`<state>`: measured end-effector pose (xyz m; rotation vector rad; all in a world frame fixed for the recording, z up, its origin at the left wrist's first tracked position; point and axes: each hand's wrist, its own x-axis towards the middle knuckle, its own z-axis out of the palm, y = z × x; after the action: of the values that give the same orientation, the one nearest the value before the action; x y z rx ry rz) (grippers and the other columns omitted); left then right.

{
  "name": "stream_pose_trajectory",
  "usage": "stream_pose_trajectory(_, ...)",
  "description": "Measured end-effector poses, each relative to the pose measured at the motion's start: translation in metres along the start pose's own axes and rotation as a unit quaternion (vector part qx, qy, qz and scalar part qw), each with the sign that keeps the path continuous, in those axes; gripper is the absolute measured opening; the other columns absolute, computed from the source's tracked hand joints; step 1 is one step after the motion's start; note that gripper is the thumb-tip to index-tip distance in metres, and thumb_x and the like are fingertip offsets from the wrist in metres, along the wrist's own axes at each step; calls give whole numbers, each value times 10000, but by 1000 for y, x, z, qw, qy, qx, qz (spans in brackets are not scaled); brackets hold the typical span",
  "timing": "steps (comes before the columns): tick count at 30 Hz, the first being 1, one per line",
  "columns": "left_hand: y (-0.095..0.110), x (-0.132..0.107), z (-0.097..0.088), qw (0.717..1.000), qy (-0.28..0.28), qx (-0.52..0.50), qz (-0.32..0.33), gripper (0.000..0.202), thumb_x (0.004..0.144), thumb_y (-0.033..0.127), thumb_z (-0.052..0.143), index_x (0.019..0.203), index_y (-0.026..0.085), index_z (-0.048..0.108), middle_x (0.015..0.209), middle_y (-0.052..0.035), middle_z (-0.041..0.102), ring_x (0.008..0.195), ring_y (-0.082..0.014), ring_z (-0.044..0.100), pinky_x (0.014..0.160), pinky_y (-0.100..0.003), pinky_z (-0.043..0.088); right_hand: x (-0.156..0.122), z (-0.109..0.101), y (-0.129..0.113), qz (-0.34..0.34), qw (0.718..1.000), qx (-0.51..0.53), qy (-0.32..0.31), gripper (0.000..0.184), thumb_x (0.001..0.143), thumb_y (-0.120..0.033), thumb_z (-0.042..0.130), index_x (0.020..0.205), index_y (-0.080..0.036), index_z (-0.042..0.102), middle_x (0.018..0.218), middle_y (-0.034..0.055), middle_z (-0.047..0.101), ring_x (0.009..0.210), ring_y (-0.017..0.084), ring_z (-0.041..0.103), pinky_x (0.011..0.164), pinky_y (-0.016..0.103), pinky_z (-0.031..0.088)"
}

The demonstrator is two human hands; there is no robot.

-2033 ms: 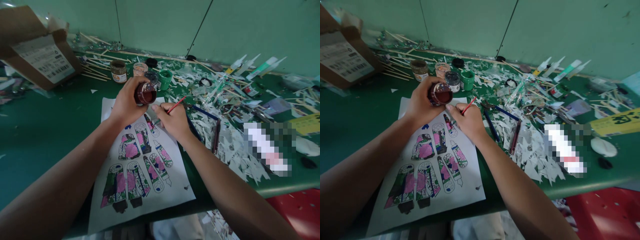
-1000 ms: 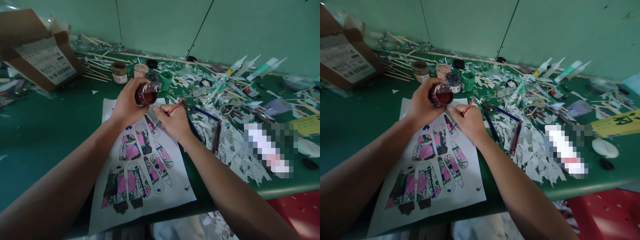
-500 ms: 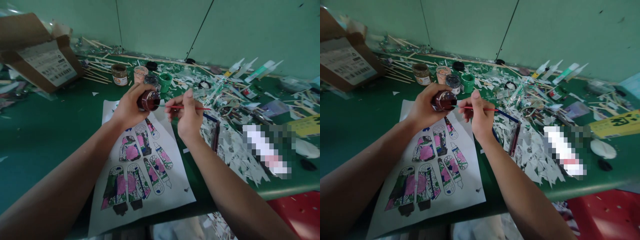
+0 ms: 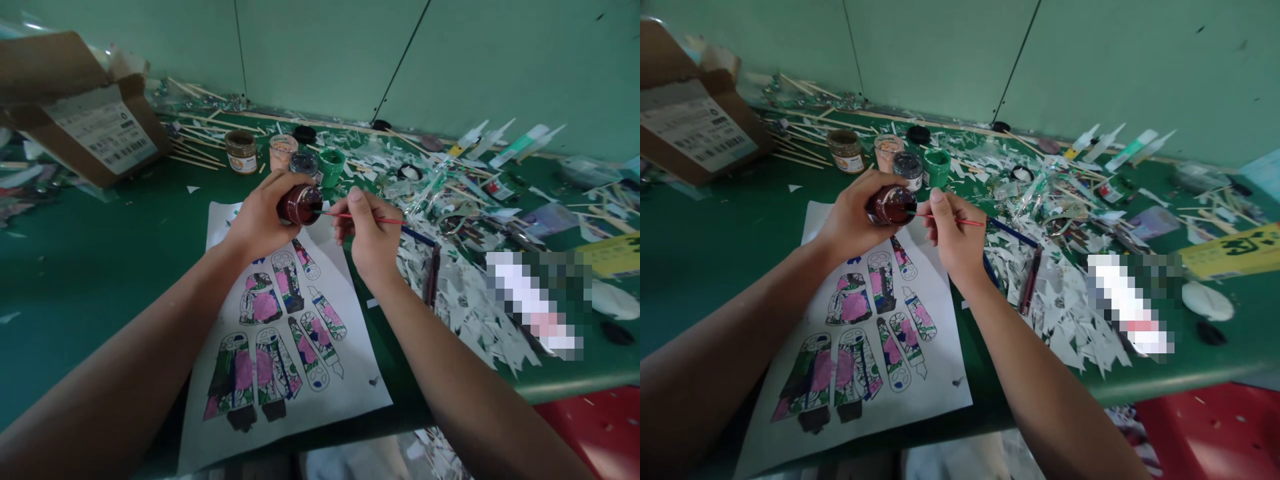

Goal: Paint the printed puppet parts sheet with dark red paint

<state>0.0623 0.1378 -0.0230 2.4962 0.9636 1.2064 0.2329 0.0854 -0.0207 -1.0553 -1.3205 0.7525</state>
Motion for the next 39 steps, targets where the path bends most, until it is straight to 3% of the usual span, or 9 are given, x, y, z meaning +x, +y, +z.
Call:
stream_pose_trajectory(5, 0, 0, 0, 1000, -6, -2, 2, 506, 688, 140, 646, 1178, 229, 555, 1165, -71, 609, 1080, -241, 599, 884, -352, 507, 2, 1, 0, 29, 999, -12, -5, 379, 883, -567, 494, 737, -231, 593, 621, -15, 577, 463, 83, 519, 420, 240, 416)
stream_pose_trajectory(10, -1, 0, 0, 1000, 4, 11, -16, 515, 681, 150, 664, 1173, 241, 539, 1149, -60, 615, 1051, -241, 608, 862, -345, 512, 5, -1, 0, 89, 996, 25, 15, 551, 903, -672, 313, 684, -223, 546, 545, -7, 549, 424, 89, 508, 427, 249, 436)
stream_pose_trajectory(14, -1, 0, 0, 999, 8, 22, -28, 510, 684, 174, 697, 1163, 230, 532, 1144, -69, 614, 1040, -251, 612, 855, -353, 518, 6, -2, -2, 107, 993, 48, 31, 592, 906, -679, 275, 637, -221, 537, 493, -7, 525, 398, 95, 496, 432, 259, 444)
stream_pose_trajectory(18, 0, -1, -1, 999, 28, 26, -39, 489, 703, 204, 704, 1156, 237, 522, 1157, -63, 617, 1065, -260, 609, 885, -377, 523, 5, 0, 0, 100, 994, 35, 22, 578, 880, -689, 356, 569, -228, 513, 425, -28, 476, 366, 89, 461, 440, 261, 453)
stream_pose_trajectory(24, 0, -1, -2, 996, 65, 30, -52, 462, 734, 188, 687, 1156, 252, 511, 1201, -62, 611, 1109, -262, 598, 920, -403, 532, -1, 8, 7, 113, 991, 4, -79, 499, 835, -615, 540, 525, -224, 514, 395, -55, 441, 356, 68, 430, 426, 238, 421)
stream_pose_trajectory(39, -1, 0, -1, 996, 56, 35, -54, 447, 734, 181, 685, 1140, 246, 509, 1166, -67, 624, 1087, -269, 610, 888, -415, 549, -1, 8, 5, 57, 990, -92, -89, 455, 876, -434, 574, 494, -199, 496, 393, -52, 492, 373, 49, 446, 459, 225, 375)
